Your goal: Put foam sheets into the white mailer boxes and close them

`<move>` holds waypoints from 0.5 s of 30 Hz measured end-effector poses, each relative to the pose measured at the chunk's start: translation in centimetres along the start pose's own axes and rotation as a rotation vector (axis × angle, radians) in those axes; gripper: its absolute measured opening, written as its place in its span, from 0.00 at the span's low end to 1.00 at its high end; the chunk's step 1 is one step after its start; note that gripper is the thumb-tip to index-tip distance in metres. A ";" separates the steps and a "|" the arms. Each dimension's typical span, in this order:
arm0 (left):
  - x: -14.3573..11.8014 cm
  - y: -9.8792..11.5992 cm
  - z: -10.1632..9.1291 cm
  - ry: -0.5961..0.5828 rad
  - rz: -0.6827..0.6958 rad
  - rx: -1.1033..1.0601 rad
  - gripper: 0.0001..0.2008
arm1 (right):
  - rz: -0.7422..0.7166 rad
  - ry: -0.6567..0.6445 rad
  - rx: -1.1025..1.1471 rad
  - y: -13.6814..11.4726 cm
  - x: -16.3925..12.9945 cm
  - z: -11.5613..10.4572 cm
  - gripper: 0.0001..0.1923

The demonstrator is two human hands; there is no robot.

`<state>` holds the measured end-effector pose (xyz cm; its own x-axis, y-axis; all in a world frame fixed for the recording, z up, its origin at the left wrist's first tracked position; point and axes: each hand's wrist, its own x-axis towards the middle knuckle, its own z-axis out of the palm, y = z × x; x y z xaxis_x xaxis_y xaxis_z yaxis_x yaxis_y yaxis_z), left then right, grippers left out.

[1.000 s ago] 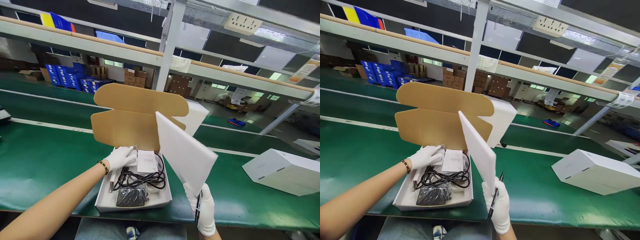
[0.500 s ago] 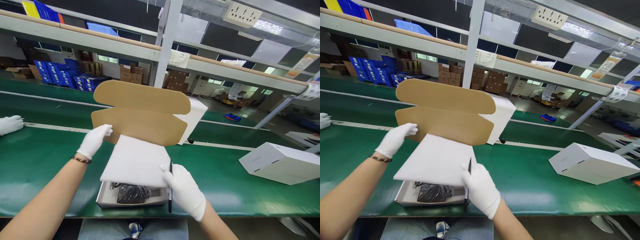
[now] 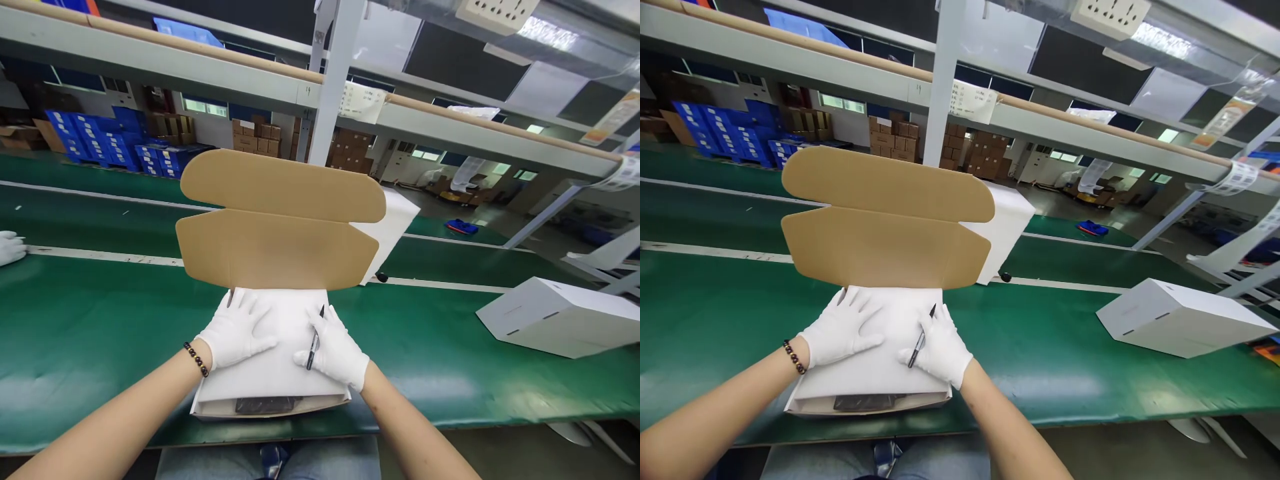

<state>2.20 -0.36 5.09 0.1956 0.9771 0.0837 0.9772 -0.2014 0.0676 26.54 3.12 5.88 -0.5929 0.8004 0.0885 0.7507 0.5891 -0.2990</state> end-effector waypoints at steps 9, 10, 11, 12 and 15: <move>1.1 0.5 -0.4 -0.027 -0.023 -0.006 0.42 | -0.071 -0.014 -0.050 -0.2 2.0 0.4 0.42; 1.4 0.5 -0.3 -0.044 -0.032 0.002 0.42 | -0.080 -0.023 -0.057 0.0 2.4 0.6 0.43; 1.6 0.5 -0.2 -0.051 -0.036 0.009 0.42 | -0.091 -0.030 -0.063 0.2 2.6 0.8 0.43; 1.7 0.4 -0.1 -0.045 -0.038 0.008 0.40 | -0.106 -0.042 -0.063 0.5 2.7 1.0 0.44; 1.9 -0.7 -0.9 0.028 -0.097 -0.014 0.34 | -0.175 -0.025 0.037 1.8 2.7 0.7 0.42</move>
<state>1.81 1.57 6.06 0.0975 0.9898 0.1036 0.9901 -0.1070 0.0905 26.05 6.27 4.91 -0.7207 0.6829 0.1190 0.6245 0.7141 -0.3163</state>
